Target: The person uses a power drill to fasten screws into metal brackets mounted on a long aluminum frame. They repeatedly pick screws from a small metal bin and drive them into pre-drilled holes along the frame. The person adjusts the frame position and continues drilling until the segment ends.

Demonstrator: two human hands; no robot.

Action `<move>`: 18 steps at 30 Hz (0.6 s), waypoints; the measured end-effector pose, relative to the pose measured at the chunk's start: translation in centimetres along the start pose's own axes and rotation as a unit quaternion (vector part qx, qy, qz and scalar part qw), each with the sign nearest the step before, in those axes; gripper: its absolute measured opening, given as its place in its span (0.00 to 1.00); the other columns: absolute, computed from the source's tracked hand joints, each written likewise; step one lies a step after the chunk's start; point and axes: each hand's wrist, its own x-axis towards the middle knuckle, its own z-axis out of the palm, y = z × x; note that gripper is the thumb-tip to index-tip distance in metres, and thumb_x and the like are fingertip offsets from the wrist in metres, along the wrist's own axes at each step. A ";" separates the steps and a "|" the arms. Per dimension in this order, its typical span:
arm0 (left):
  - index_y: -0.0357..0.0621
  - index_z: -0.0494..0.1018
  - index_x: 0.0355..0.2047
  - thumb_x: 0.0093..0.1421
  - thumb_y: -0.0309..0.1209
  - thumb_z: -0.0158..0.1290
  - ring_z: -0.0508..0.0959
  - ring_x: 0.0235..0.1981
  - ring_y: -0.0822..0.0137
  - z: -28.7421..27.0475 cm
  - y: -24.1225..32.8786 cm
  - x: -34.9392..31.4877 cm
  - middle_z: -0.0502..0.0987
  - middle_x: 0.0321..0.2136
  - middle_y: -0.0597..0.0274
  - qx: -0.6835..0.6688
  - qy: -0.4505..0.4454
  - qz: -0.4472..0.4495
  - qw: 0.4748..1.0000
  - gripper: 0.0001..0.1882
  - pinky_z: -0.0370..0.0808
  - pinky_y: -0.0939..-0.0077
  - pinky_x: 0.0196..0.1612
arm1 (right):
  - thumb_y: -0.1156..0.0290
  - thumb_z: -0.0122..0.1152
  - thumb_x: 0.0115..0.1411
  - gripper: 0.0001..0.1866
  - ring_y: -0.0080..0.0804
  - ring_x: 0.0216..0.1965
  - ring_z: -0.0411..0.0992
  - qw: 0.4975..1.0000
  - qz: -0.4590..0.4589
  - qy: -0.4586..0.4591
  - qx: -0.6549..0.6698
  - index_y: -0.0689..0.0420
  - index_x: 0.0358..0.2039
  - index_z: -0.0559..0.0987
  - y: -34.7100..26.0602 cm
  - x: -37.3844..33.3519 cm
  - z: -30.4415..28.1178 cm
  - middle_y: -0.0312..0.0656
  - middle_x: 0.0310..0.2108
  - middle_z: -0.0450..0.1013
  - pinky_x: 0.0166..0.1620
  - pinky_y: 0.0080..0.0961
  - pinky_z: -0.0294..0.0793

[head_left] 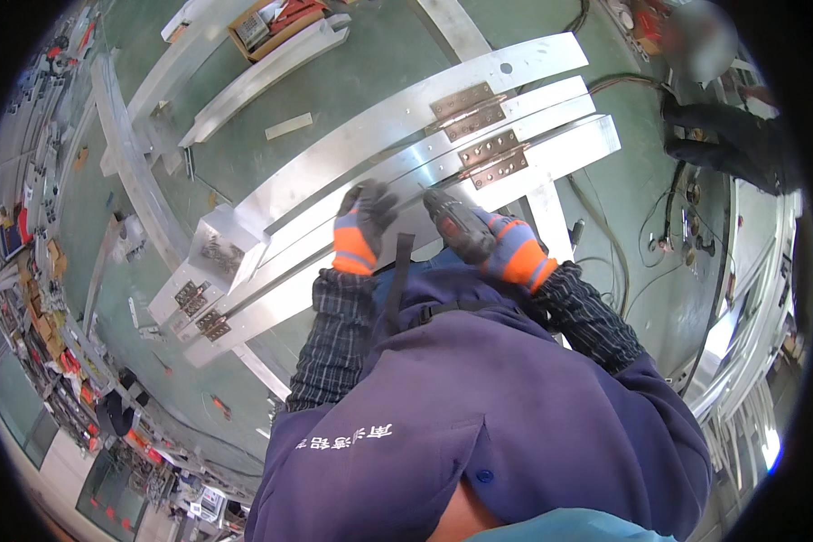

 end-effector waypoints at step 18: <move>0.45 0.75 0.47 0.74 0.51 0.50 0.78 0.43 0.69 13.4 -6.0 1.5 0.79 0.40 0.65 -0.144 -0.160 -0.174 0.961 0.21 0.75 0.74 0.53 | 0.69 0.70 0.56 0.27 0.42 0.44 0.79 0.988 -0.093 0.006 0.126 0.57 0.57 0.77 5.8 -2.4 -8.2 0.45 0.44 0.79 0.50 0.33 0.78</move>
